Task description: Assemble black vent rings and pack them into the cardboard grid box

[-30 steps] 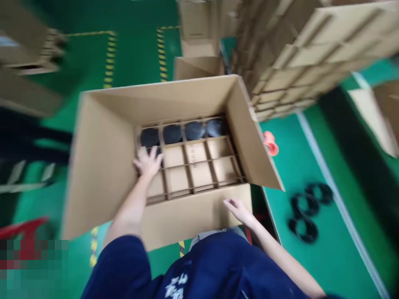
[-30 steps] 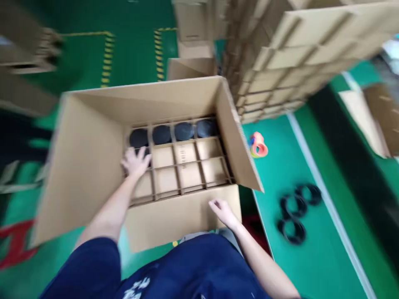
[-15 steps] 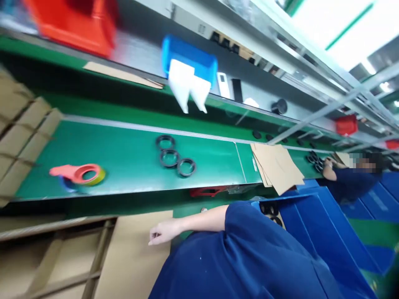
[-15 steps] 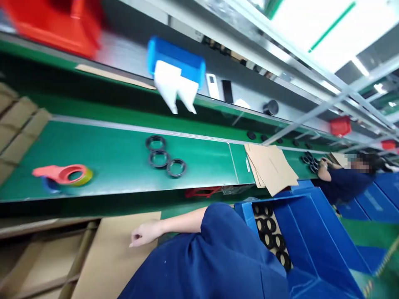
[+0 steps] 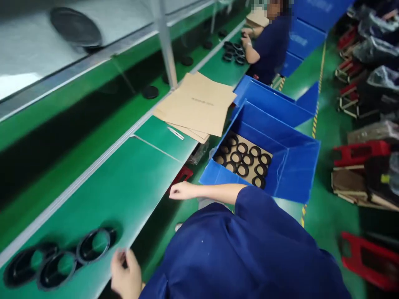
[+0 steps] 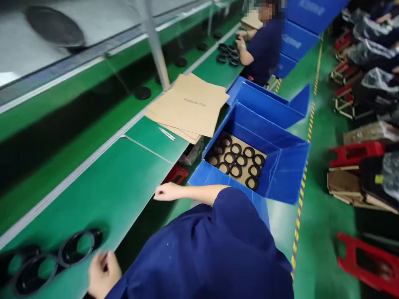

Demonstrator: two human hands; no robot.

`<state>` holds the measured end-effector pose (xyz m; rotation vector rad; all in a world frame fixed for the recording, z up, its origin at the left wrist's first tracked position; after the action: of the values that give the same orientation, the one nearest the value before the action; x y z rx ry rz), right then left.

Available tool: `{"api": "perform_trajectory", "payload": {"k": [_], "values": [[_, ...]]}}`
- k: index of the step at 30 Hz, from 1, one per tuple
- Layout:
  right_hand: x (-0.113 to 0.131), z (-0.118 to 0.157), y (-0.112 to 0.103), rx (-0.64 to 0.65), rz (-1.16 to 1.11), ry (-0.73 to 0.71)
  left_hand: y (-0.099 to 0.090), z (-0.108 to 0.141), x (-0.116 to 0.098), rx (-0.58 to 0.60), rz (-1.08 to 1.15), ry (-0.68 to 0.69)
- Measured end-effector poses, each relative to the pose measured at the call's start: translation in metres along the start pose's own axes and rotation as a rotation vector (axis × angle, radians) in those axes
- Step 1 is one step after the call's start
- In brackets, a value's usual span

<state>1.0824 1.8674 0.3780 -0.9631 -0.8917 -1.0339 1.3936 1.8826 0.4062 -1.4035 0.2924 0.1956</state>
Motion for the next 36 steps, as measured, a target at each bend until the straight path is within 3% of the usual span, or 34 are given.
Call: {"api": "perform_trajectory", "payload": {"k": [2, 4, 6, 7, 10, 13, 17, 20, 24, 27, 29, 32, 36], "values": [[-0.029, 0.026, -0.075, -0.334, -0.222, 0.023, 0.014, -0.039, -0.032, 0.081, -0.001, 0.071], [-0.070, 0.067, -0.138, -0.676, -0.445, 0.085, 0.035, -0.079, -0.081, 0.170, 0.011, 0.209], [-0.116, 0.122, -0.178, -0.988, -0.618, 0.181, 0.059, -0.108, -0.144, 0.215, 0.021, 0.378], [-0.139, 0.152, -0.188, -1.122, -0.674, 0.237, 0.072, -0.117, -0.176, 0.230, 0.032, 0.455], [-0.195, 0.242, -0.183, -1.397, -0.716, 0.398, 0.119, -0.111, -0.270, 0.339, 0.081, 0.684], [-0.231, 0.313, -0.143, -1.548, -0.731, 0.541, 0.171, -0.068, -0.354, 0.552, 0.080, 0.950], [-0.254, 0.359, -0.097, -1.594, -0.751, 0.608, 0.240, -0.001, -0.444, 0.795, -0.127, 1.213], [-0.269, 0.369, -0.088, -1.587, -0.771, 0.588, 0.301, 0.022, -0.498, 0.848, -0.271, 1.221], [-0.295, 0.366, -0.097, -1.528, -0.825, 0.509, 0.405, 0.020, -0.538, 0.858, -0.503, 1.059], [-0.318, 0.360, -0.101, -1.431, -0.881, 0.488, 0.480, 0.010, -0.545, 0.859, -0.687, 0.937], [-0.334, 0.357, -0.099, -1.365, -0.923, 0.524, 0.520, 0.002, -0.545, 0.856, -0.793, 0.886], [-0.358, 0.350, -0.107, -1.282, -0.950, 0.550, 0.557, -0.010, -0.540, 0.844, -0.907, 0.839], [-0.403, 0.340, -0.150, -1.173, -0.810, 0.587, 0.567, -0.014, -0.535, 0.830, -0.917, 0.857]]}}
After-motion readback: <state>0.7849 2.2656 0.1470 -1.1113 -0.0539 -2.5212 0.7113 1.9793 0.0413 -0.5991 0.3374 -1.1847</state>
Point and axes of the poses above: each hand's wrist, its own z-axis away from the middle knuckle, its own y-axis out of the palm, x = y × z, the point moved 8 cm from there along -z, towards the middle knuckle, and after that the axes turned 8 degrees about -z, right-handed, at the moved point
